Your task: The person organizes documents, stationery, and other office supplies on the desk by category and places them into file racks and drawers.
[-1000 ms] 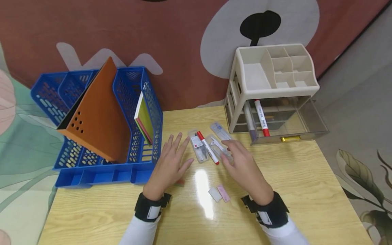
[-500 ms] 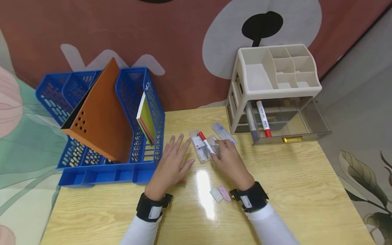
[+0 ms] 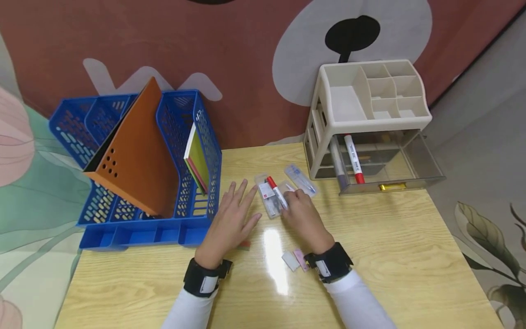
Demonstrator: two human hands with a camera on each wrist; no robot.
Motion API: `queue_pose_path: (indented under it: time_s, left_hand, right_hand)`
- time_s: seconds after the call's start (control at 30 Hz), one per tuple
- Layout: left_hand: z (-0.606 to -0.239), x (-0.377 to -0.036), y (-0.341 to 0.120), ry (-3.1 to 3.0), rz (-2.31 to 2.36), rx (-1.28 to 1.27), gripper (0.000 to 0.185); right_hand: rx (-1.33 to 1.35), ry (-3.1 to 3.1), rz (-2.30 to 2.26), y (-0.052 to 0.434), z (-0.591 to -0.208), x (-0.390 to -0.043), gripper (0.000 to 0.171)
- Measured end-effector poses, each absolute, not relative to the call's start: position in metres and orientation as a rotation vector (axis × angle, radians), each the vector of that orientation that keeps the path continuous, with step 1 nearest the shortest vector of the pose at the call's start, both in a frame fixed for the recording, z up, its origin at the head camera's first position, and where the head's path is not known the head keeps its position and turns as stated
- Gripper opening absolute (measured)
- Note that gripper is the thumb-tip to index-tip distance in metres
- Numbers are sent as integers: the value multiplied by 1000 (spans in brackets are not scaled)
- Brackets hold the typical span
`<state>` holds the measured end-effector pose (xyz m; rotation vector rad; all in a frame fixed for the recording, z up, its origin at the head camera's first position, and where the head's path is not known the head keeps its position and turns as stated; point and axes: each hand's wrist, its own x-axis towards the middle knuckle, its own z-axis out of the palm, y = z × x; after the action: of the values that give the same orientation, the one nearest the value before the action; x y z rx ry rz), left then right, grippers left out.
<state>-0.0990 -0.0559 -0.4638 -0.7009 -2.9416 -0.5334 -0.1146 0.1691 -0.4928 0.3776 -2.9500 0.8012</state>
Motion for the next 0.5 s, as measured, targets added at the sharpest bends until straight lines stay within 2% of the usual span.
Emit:
queue_pose_path:
  time_s: [0.5]
  left_hand:
    - [-465,-98,-53,-2967,-553,-677,70]
  right_hand:
    - [369,-3024,543,155,-487,-111,39]
